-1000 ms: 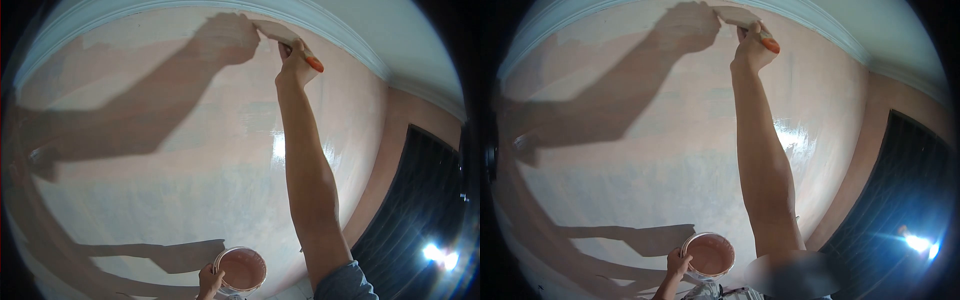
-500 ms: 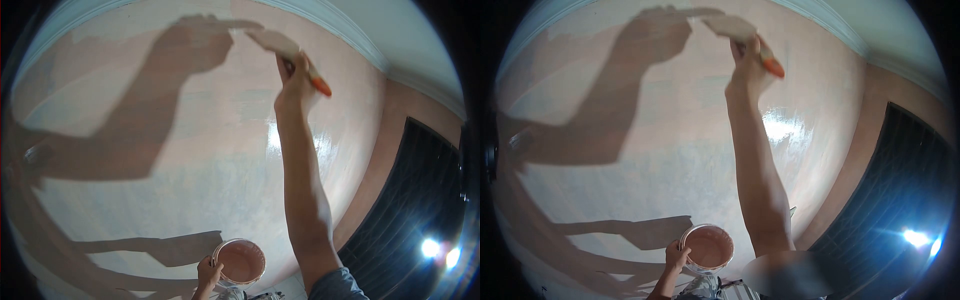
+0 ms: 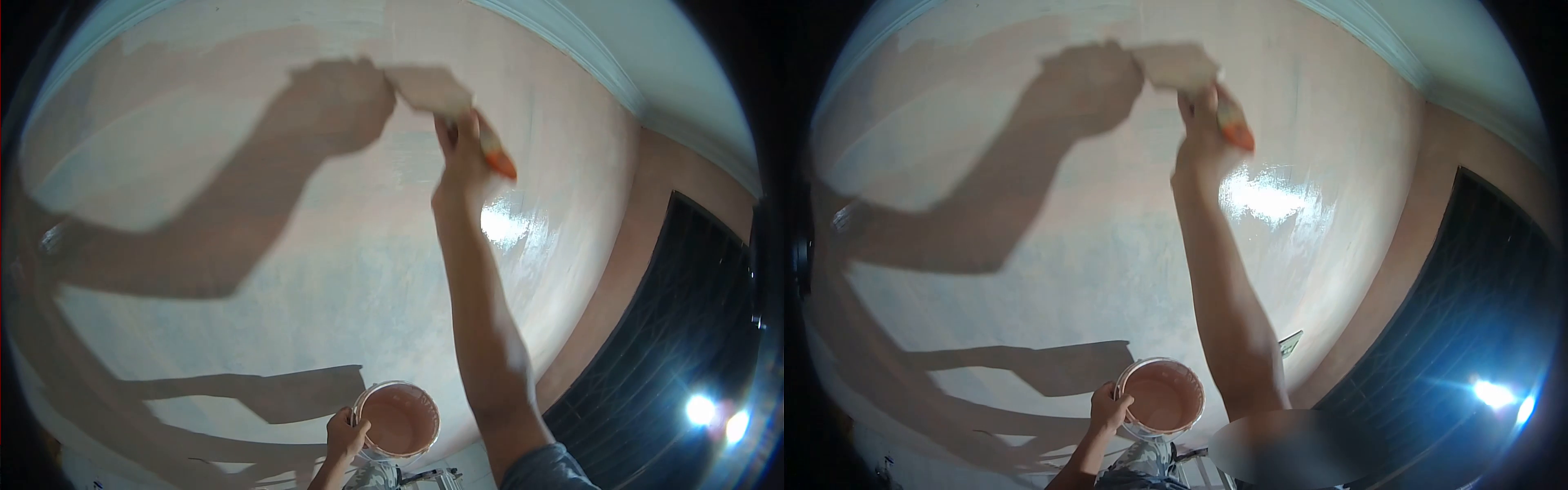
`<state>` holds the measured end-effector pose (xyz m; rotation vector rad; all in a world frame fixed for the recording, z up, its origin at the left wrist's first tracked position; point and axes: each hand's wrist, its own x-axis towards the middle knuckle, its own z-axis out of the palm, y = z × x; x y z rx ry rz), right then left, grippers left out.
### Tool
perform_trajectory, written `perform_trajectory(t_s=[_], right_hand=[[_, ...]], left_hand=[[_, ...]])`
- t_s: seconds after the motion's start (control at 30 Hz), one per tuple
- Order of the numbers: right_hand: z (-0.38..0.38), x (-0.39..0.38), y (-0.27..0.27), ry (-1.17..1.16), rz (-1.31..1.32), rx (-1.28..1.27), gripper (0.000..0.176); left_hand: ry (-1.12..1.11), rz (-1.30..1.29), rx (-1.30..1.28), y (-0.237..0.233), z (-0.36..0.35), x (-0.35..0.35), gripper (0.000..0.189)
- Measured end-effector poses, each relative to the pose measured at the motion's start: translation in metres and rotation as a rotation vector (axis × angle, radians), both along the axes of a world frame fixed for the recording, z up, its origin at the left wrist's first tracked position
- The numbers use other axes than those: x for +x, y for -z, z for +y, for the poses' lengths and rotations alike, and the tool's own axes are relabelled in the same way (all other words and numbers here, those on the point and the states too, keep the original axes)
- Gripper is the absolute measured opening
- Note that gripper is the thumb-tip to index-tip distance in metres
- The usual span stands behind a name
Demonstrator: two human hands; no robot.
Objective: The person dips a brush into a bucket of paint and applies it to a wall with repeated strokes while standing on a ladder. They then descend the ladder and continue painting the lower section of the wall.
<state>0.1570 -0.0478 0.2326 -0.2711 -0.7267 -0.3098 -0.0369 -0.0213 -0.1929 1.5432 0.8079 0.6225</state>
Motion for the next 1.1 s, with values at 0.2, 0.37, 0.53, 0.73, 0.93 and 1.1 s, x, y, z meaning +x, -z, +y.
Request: perform_trajectory(t_s=[0.2, 0.37, 0.53, 0.73, 0.93, 1.1], right_hand=[[-0.048, -0.022, 0.055, 0.045, 0.104, -0.139, 0.034], [-0.019, -0.004, -0.057, 0.004, -0.205, 0.125, 0.032], [0.022, 0.014, -0.115, 0.025, -0.299, 0.15, 0.031], [0.01, 0.008, 0.003, 0.126, -0.064, -0.094, 0.027], [-0.042, -0.027, 0.187, 0.087, 0.261, -0.292, 0.03], [-0.075, -0.043, 0.208, 0.136, 0.418, -0.408, 0.028]], left_hand=[[-0.01, -0.037, 0.018, -0.015, -0.006, -0.005, 0.019], [0.028, 0.014, -0.046, -0.045, -0.014, -0.011, 0.015], [0.046, 0.0, 0.011, -0.004, 0.0, 0.002, 0.015], [0.069, 0.01, 0.09, 0.02, 0.006, 0.009, 0.011], [0.059, -0.044, 0.031, -0.024, -0.006, 0.0, 0.013], [0.045, -0.045, 0.045, -0.019, -0.007, 0.003, 0.022]])
